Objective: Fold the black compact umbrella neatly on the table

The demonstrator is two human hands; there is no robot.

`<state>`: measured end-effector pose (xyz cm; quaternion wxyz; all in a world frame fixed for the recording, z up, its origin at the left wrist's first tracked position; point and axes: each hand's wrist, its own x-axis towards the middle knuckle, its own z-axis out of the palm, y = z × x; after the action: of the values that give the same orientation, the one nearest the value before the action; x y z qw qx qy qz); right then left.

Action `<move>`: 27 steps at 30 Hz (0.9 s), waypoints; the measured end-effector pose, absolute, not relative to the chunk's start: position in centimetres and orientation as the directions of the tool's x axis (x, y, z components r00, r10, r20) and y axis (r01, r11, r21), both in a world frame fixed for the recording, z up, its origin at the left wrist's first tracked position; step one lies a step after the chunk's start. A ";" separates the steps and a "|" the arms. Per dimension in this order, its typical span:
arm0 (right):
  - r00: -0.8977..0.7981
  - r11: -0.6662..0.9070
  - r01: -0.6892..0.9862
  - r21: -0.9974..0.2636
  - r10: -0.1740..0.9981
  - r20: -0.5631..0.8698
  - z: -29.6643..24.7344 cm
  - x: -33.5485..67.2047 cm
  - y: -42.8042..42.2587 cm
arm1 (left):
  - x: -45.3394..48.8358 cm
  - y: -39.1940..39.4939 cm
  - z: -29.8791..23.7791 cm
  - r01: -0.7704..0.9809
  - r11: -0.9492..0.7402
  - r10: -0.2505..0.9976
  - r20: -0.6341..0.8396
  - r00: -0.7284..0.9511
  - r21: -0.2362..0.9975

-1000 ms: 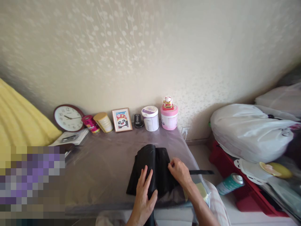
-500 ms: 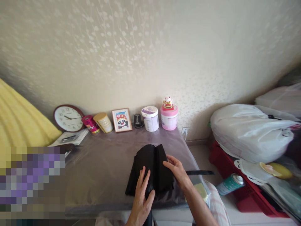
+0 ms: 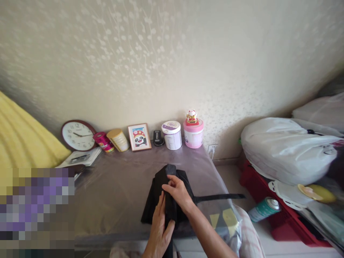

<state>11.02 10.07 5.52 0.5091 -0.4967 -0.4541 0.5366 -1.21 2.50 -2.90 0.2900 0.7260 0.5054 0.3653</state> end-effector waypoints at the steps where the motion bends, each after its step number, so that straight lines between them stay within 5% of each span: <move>1: 0.007 -0.053 -0.022 -0.998 0.999 -0.053 5.2 10.7 10.3 | -1.4 2.5 -3.2 0.528 -0.311 0.949 0.234 0.209 0.790; 5: -0.020 -0.003 0.155 -0.988 1.000 -0.006 4.0 9.7 10.9 | -1.8 2.5 -3.7 0.539 -0.263 0.965 0.205 0.167 0.800; 20: -0.218 0.212 0.340 -0.916 0.966 0.143 4.9 9.6 9.5 | -3.1 1.2 -5.1 0.596 -0.175 0.984 0.160 0.079 0.784; 27: -0.365 0.543 0.401 -0.738 0.833 0.415 3.9 9.9 7.2 | -3.5 0.4 -4.2 0.511 -0.061 0.997 0.079 -0.013 0.858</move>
<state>9.94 7.23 3.85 0.4017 -0.3949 -0.7812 0.2691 -3.49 0.45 -4.21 0.3231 0.6237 0.6042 0.3762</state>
